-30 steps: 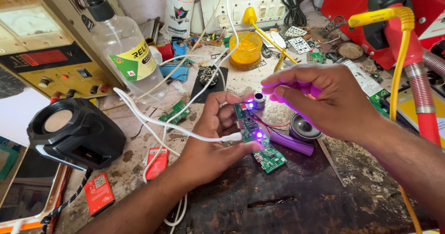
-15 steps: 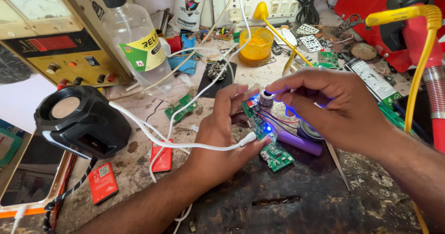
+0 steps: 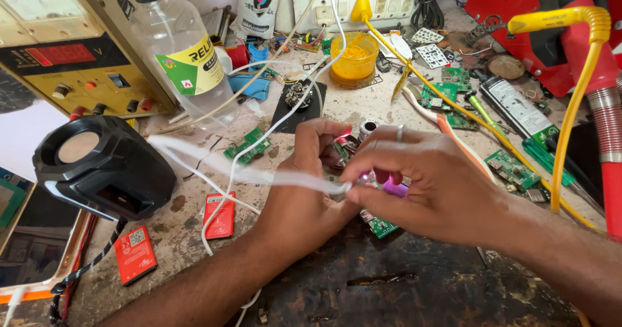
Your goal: The person tests a small green circuit board by connecting it to a purple battery and a white USB cable, observing the LED lights. They then use a yellow multimeter probe to check points on the board while the LEDs remain lit.
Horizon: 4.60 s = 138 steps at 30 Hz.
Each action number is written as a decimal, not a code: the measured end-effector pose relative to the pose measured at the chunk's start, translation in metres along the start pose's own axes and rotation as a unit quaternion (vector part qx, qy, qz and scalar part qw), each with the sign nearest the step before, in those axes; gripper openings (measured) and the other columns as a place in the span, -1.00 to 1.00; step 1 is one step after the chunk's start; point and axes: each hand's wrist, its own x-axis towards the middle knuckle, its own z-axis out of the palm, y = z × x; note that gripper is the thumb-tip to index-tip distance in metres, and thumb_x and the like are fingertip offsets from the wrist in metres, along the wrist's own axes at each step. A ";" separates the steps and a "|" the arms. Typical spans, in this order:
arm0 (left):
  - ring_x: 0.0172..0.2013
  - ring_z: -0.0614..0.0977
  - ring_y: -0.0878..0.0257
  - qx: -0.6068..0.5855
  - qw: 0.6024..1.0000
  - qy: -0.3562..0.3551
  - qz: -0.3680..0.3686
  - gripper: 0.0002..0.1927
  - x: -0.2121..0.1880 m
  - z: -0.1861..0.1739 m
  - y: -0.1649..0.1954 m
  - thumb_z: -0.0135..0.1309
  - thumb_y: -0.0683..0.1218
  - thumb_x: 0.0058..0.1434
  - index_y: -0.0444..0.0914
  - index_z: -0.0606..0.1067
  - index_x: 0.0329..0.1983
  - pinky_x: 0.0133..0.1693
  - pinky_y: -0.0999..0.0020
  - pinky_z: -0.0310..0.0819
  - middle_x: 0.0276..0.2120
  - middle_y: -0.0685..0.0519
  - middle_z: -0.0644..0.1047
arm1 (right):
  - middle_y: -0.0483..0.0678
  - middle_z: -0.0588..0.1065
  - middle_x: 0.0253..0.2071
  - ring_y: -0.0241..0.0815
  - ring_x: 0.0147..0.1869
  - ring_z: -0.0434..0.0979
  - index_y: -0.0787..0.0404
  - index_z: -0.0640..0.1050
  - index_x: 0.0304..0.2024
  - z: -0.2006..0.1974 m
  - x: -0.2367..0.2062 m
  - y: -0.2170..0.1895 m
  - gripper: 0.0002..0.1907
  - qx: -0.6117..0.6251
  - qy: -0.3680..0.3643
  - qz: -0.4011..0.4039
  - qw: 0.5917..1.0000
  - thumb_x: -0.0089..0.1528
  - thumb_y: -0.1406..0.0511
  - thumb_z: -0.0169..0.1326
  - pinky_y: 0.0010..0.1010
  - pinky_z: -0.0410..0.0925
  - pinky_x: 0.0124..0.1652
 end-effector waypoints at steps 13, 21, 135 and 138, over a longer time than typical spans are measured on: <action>0.05 0.56 -0.05 0.073 0.996 0.057 0.003 -0.24 -0.006 -0.011 0.001 0.41 0.00 0.01 -0.36 0.32 0.19 0.08 0.09 0.44 0.02 -0.17 0.49 | -0.05 0.52 -0.30 -0.26 -0.29 0.63 0.26 0.48 -0.14 -0.003 0.013 0.052 -0.89 0.360 0.051 0.299 0.882 0.28 0.42 0.03 -0.37 0.53 -0.24; 0.04 0.52 -0.16 0.109 0.992 0.056 0.000 -0.31 -0.011 -0.012 0.000 0.36 -0.02 -0.01 -0.36 0.34 0.12 0.09 -0.01 0.38 -0.04 -0.20 0.48 | 0.02 0.58 -0.31 -0.20 -0.24 0.67 0.33 0.51 -0.16 -0.004 0.016 0.044 -0.89 0.367 0.031 0.291 0.883 0.26 0.43 0.11 -0.33 0.56 -0.23; -0.48 0.59 0.37 -0.301 0.931 -0.103 -0.180 -0.68 0.007 -0.021 -0.034 -0.21 0.06 0.49 -0.25 0.44 -0.09 -0.47 0.46 0.49 -0.44 0.13 0.44 | -0.07 0.67 -0.22 -0.23 -0.17 0.71 0.14 0.67 -0.11 0.000 0.016 0.030 -0.79 -0.120 0.100 -0.013 0.988 0.19 0.34 0.29 -0.42 0.50 -0.17; -0.48 0.58 0.37 -0.292 0.933 -0.102 -0.182 -0.69 0.006 -0.021 -0.035 -0.20 0.05 0.49 -0.25 0.45 -0.10 -0.47 0.45 0.49 -0.45 0.13 0.44 | -0.09 0.68 -0.23 -0.29 -0.23 0.71 0.13 0.68 -0.11 0.002 0.016 0.031 -0.80 -0.116 0.103 -0.003 0.988 0.19 0.34 0.29 -0.47 0.50 -0.25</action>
